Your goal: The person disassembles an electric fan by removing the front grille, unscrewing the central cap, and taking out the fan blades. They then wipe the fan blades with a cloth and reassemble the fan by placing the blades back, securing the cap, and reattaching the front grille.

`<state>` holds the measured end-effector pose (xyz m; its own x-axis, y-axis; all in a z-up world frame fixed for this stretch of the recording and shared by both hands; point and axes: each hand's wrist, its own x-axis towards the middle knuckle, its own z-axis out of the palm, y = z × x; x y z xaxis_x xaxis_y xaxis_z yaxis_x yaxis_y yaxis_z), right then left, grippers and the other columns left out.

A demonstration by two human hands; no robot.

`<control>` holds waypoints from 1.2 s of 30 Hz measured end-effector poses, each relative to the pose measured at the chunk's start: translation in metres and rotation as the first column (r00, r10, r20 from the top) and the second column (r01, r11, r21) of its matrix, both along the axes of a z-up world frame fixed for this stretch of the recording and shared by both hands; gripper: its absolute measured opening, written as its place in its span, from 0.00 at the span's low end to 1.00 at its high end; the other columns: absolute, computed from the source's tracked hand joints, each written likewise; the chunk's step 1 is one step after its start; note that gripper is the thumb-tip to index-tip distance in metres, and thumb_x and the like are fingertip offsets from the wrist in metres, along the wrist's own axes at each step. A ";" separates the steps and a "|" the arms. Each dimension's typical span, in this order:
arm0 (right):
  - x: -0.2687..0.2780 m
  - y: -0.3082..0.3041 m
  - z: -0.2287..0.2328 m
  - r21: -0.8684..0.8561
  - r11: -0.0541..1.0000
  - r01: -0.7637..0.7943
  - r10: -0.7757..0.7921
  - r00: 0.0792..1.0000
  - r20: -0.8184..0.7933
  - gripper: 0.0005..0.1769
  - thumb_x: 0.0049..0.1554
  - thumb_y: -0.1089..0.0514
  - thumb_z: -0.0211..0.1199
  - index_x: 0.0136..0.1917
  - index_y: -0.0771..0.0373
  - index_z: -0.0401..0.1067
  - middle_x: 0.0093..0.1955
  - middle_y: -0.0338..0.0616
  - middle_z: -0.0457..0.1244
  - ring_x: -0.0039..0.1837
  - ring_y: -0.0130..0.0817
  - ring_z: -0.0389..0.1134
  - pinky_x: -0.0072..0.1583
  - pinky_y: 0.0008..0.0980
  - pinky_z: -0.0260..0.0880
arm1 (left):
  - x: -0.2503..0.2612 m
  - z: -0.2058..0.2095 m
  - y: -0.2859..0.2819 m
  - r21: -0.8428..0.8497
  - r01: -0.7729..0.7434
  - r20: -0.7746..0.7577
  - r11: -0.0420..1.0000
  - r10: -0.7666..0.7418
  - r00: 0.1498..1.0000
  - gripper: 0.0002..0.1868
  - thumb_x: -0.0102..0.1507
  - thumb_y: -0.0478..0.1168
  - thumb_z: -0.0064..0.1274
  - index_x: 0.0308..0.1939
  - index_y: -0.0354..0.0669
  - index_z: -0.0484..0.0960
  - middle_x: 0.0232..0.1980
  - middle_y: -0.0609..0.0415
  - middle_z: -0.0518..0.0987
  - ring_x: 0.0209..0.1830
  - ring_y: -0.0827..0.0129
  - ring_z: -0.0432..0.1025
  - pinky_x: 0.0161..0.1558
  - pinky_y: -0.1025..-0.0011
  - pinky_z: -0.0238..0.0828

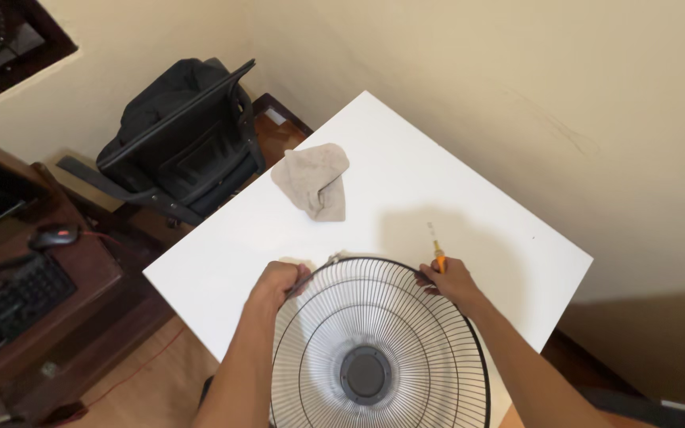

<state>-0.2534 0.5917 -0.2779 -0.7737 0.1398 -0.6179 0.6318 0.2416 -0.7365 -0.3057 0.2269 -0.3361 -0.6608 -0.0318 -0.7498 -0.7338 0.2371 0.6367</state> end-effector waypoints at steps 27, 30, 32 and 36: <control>0.043 -0.013 0.033 0.510 0.822 -0.255 0.293 0.956 0.007 0.18 0.61 0.48 0.61 0.53 0.66 0.67 0.46 0.51 0.73 0.46 0.40 0.78 0.50 0.41 0.75 | 0.063 0.094 0.009 -0.660 0.323 -0.009 0.679 -0.437 0.899 0.21 0.67 0.56 0.51 0.50 0.43 0.85 0.50 0.44 0.84 0.53 0.49 0.79 0.53 0.53 0.77; 0.047 -0.007 0.041 0.526 0.848 -0.068 0.195 0.962 -0.190 0.17 0.60 0.50 0.62 0.52 0.66 0.68 0.47 0.47 0.73 0.46 0.42 0.76 0.49 0.40 0.74 | 0.063 0.119 0.007 -0.632 0.160 -0.134 0.759 -0.310 0.941 0.22 0.64 0.55 0.57 0.48 0.40 0.86 0.49 0.40 0.83 0.51 0.47 0.79 0.55 0.56 0.75; 0.054 -0.004 0.043 0.513 0.855 0.081 0.162 0.897 -0.411 0.16 0.64 0.50 0.58 0.50 0.68 0.68 0.46 0.47 0.73 0.46 0.44 0.75 0.48 0.39 0.73 | 0.064 0.127 0.011 -0.599 0.061 -0.205 0.798 -0.226 0.952 0.20 0.65 0.52 0.58 0.48 0.39 0.86 0.49 0.37 0.84 0.51 0.47 0.79 0.55 0.57 0.75; 0.068 -0.017 0.053 0.742 0.663 0.096 0.376 0.815 -0.441 0.22 0.61 0.46 0.59 0.50 0.69 0.69 0.40 0.55 0.68 0.44 0.54 0.71 0.47 0.47 0.70 | 0.073 0.124 0.024 -0.645 -0.108 -0.518 0.756 -0.329 0.790 0.16 0.63 0.35 0.51 0.53 0.33 0.83 0.54 0.34 0.81 0.52 0.44 0.76 0.56 0.57 0.74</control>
